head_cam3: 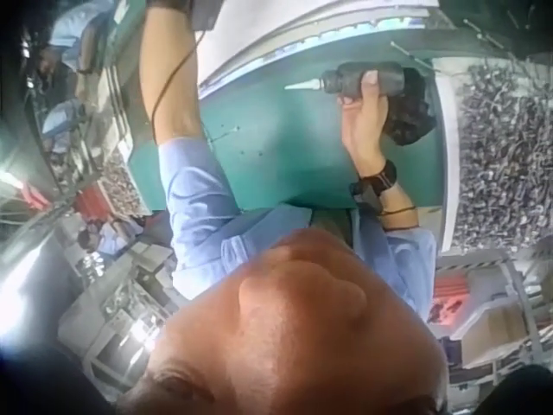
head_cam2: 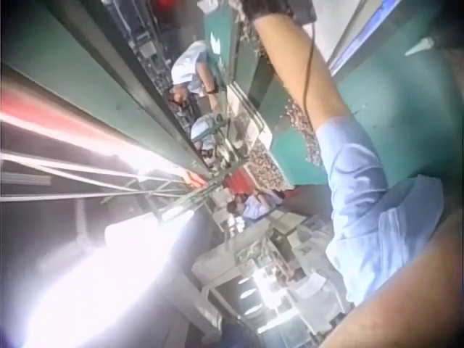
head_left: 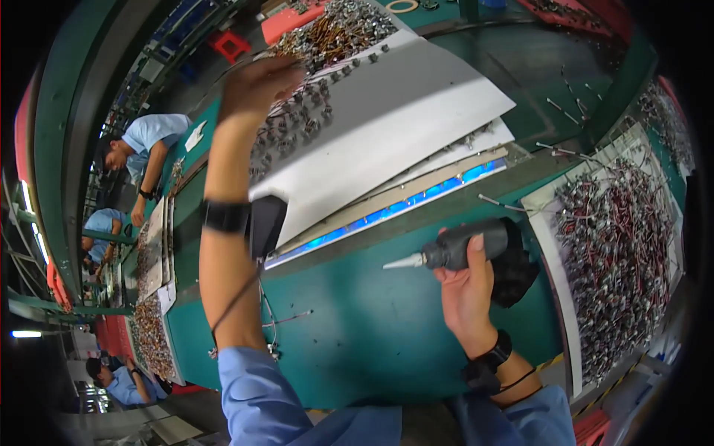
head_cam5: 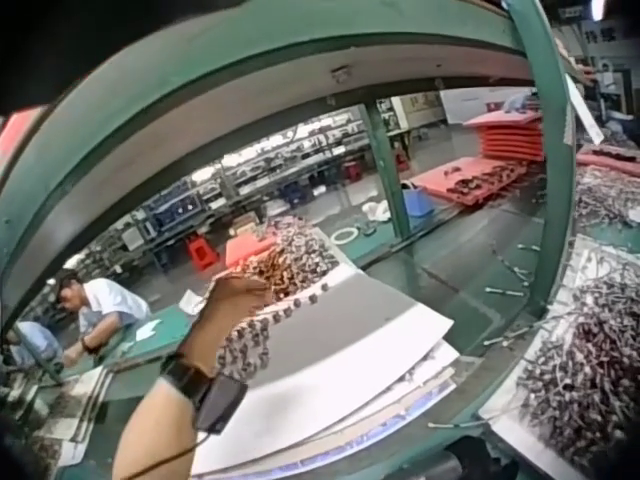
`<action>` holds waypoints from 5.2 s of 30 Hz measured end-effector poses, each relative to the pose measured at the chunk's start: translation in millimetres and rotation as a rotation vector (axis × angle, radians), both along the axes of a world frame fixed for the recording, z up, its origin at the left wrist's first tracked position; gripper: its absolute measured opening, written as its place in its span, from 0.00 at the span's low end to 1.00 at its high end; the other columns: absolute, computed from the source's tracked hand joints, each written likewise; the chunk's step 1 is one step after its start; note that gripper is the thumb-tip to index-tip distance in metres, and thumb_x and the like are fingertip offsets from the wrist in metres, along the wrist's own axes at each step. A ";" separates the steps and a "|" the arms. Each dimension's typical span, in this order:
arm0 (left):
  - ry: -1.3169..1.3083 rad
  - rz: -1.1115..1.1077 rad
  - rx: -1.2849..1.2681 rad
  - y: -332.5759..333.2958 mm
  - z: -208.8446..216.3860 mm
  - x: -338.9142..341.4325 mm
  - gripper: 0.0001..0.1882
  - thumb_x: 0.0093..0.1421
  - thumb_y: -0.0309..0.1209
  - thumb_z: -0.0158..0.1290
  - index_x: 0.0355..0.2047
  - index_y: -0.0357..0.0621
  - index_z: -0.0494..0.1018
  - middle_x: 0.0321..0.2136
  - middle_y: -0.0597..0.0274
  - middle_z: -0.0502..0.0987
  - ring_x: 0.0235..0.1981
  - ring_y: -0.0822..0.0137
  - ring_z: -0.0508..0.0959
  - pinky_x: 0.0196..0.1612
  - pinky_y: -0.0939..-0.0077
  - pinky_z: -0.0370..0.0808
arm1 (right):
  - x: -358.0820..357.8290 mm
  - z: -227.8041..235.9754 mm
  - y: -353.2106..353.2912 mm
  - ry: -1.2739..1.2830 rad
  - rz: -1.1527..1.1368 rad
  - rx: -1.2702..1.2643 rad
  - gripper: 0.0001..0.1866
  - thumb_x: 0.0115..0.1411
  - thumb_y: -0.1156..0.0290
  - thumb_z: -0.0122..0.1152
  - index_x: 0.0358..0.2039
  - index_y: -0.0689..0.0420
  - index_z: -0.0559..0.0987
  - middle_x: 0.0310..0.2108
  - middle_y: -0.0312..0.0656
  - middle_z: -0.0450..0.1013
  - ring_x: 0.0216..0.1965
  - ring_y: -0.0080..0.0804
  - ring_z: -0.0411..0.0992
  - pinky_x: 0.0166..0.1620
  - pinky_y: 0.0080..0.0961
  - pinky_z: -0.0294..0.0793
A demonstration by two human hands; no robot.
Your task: The person picks up a wire assembly from a pile, applies glue to the connector using a squeeze bottle, and places it onto a white board. This process is repeated for several wire assemblies.
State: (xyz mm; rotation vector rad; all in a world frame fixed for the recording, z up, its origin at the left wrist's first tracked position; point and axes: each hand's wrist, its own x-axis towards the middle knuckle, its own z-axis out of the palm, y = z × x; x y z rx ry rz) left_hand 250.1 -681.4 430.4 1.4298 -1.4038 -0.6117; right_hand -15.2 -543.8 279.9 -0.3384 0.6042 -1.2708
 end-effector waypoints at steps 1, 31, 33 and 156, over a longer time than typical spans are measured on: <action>0.013 -0.031 0.044 -30.5 -6.4 7.7 0.15 0.44 0.27 0.57 0.32 0.30 0.73 0.22 0.61 0.75 0.22 0.74 0.73 0.26 0.83 0.70 | 1.8 0.2 -0.1 -0.001 0.001 -0.009 0.18 0.59 0.55 0.45 0.42 0.55 0.65 0.37 0.40 0.68 0.22 0.17 0.60 0.26 0.15 0.60; -0.509 0.196 0.027 -203.3 -108.8 -46.9 0.13 0.45 0.39 0.53 0.25 0.44 0.78 0.24 0.53 0.76 0.27 0.56 0.76 0.35 0.69 0.72 | -12.4 -3.7 -14.5 -0.002 -0.073 0.155 0.22 0.57 0.53 0.47 0.45 0.54 0.62 0.39 0.41 0.67 0.31 0.21 0.66 0.30 0.18 0.64; -0.454 0.201 0.029 -188.6 -99.4 -35.4 0.13 0.45 0.39 0.53 0.25 0.44 0.78 0.24 0.54 0.77 0.26 0.57 0.76 0.34 0.69 0.72 | -14.4 -4.2 -11.9 0.002 -0.041 0.123 0.22 0.57 0.51 0.46 0.46 0.52 0.62 0.40 0.40 0.67 0.33 0.22 0.67 0.31 0.18 0.64; 0.852 0.183 0.028 297.4 -165.4 -97.8 0.09 0.51 0.13 0.45 0.35 0.27 0.67 0.36 0.54 0.71 0.36 0.64 0.76 0.40 0.79 0.75 | 23.5 -4.0 60.7 0.814 -0.255 -1.001 0.41 0.43 0.42 0.56 0.45 0.65 0.60 0.32 0.49 0.71 0.33 0.35 0.69 0.39 0.29 0.67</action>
